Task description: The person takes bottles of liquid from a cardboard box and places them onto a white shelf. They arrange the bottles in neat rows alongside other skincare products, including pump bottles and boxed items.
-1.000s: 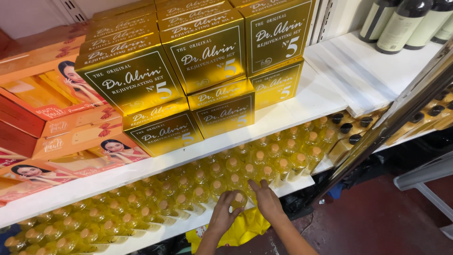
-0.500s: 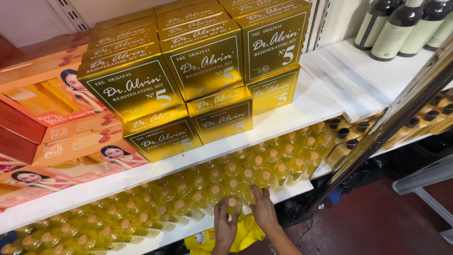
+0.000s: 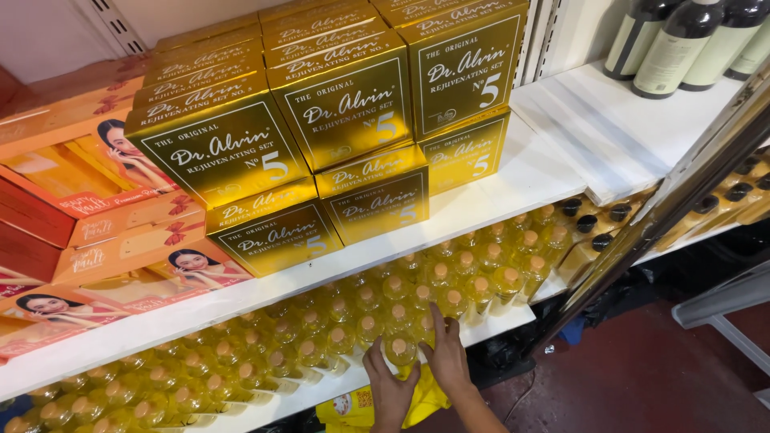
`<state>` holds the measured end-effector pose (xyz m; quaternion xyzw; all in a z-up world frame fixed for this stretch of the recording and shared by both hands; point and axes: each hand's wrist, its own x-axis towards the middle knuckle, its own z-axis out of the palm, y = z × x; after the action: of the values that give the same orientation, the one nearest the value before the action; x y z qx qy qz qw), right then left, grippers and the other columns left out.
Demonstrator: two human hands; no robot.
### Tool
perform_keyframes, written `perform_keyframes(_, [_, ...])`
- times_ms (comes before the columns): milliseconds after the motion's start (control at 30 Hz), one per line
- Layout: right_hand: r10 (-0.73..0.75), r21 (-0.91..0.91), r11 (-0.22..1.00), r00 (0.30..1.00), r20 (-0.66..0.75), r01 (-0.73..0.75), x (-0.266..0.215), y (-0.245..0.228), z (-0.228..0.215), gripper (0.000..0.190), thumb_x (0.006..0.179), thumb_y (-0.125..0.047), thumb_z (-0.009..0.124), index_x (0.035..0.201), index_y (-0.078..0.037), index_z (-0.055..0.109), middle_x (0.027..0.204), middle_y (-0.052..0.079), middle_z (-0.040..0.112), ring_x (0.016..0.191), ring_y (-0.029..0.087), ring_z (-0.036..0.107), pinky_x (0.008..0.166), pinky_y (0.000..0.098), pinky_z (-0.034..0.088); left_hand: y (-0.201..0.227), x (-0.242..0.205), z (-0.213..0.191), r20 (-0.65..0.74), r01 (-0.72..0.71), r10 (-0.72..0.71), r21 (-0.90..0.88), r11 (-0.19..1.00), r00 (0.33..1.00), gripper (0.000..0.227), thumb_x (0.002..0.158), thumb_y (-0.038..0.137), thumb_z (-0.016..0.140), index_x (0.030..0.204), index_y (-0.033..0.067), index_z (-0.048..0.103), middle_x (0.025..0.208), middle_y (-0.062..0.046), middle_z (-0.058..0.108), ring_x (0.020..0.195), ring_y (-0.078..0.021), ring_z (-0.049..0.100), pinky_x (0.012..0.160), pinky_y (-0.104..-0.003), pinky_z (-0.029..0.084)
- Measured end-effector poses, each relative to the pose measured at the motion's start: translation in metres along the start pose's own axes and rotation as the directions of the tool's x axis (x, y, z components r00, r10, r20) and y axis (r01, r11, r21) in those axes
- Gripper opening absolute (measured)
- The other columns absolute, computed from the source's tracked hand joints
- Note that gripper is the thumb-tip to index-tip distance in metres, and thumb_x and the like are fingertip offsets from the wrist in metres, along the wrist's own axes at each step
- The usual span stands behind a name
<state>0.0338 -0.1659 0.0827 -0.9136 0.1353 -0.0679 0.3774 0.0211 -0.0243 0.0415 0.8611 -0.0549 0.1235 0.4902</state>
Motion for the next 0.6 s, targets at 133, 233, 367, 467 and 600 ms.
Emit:
perform_keyframes(133, [-0.019,0.131,0.991,0.999,0.031,0.015,-0.01,0.007,-0.004,0.11,0.075,-0.003,0.08,0.158,-0.027,0.013,0.14,0.029,0.041,0.122,0.048,0.055,0.095,0.0481,0.054,-0.009,-0.008,0.017,-0.024,0.239,-0.239,0.007,0.971,0.971,0.109,0.065,0.024,0.093,0.151,0.0076,0.029,0.132,-0.028,0.049,0.121,-0.0459,0.055,0.098,-0.048,0.05])
perform_keyframes(233, [0.001,0.192,0.981,0.999,-0.033,0.006,-0.019,0.019,0.002,0.117,0.072,0.0,0.081,0.159,-0.026,0.008,0.141,0.031,0.04,0.122,0.051,0.053,0.096,0.0497,0.053,-0.029,-0.008,0.034,-0.016,0.339,-0.339,0.014,0.941,0.941,0.104,0.068,0.025,0.092,0.149,0.0078,0.03,0.127,-0.027,0.061,0.117,-0.0448,0.062,0.095,-0.048,0.052])
perform_keyframes(367, [0.094,0.246,0.968,0.983,-0.155,-0.054,-0.029,0.05,0.028,0.118,0.071,-0.002,0.085,0.16,-0.021,0.009,0.131,0.033,0.051,0.118,0.053,0.055,0.096,0.0539,0.05,-0.041,-0.005,0.034,0.006,0.322,-0.323,0.033,0.946,0.946,0.089,0.076,0.026,0.087,0.146,0.0076,0.035,0.118,-0.024,0.071,0.109,-0.0418,0.069,0.086,-0.046,0.057])
perform_keyframes(467, [0.2,0.222,0.957,0.979,-0.04,-0.187,-0.037,0.074,0.039,0.121,0.069,-0.005,0.087,0.159,-0.021,0.008,0.126,0.031,0.056,0.116,0.051,0.059,0.096,0.0515,0.052,-0.035,0.006,0.008,0.114,0.359,-0.366,0.079,0.93,0.923,0.088,0.079,0.028,0.084,0.148,0.0096,0.033,0.115,-0.021,0.073,0.102,-0.0404,0.072,0.082,-0.046,0.058])
perform_keyframes(600, [0.241,0.221,0.946,0.971,0.006,-0.236,-0.043,0.091,0.031,0.118,0.069,-0.007,0.088,0.158,-0.022,0.011,0.129,0.028,0.056,0.114,0.048,0.061,0.095,0.0495,0.054,-0.048,0.006,0.012,0.156,0.373,-0.385,0.102,0.922,0.909,0.088,0.078,0.029,0.085,0.148,0.011,0.034,0.11,-0.02,0.075,0.095,-0.0404,0.074,0.081,-0.046,0.058])
